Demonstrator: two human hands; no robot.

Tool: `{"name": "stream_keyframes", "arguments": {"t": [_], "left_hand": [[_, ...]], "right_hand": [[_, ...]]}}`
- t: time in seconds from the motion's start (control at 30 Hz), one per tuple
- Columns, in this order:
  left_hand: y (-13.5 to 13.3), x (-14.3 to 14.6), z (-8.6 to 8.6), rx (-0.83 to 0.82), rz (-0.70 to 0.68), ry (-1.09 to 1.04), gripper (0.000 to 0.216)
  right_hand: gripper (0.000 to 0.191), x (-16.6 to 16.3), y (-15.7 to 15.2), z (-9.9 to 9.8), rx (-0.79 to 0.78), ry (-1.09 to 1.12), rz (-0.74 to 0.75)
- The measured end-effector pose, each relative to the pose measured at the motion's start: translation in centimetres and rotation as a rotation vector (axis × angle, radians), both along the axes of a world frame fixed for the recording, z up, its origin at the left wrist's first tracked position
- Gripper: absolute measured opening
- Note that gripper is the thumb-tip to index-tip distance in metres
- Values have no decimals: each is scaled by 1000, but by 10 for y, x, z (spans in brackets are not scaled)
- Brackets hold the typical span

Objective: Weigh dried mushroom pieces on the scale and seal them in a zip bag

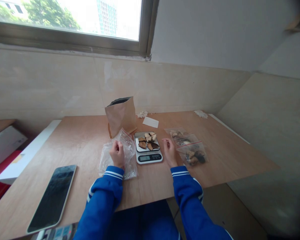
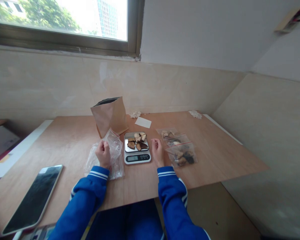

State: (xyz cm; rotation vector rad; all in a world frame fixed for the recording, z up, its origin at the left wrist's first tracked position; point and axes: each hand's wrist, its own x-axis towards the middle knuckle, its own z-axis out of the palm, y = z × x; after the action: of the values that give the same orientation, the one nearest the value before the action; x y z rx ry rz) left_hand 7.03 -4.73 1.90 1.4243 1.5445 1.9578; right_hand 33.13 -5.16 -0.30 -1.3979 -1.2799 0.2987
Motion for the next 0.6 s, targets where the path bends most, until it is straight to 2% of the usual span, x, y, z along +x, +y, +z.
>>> {"name": "stream_keyframes", "arguments": {"t": [0.17,0.27,0.37,0.47,0.6], "left_hand": [[-1,1,-2,13,-11,2,34],[-1,1,-4,7,-28,3,34],[-1,1,-5,0,-41,-4,34],[0,1,-5,-10,-38,-2,35],[0,1,-4,-11,-43,3,36]], "right_hand": [[26,-30,-15,23,98,-307,34],[37,-47,-17,30,29,-433,-64],[49,-59,-14,28,-89,-514,-122],[54,-65,-12,22,-167,-561,-123],[45,-64,-13,16,-222,-589,-111]]}}
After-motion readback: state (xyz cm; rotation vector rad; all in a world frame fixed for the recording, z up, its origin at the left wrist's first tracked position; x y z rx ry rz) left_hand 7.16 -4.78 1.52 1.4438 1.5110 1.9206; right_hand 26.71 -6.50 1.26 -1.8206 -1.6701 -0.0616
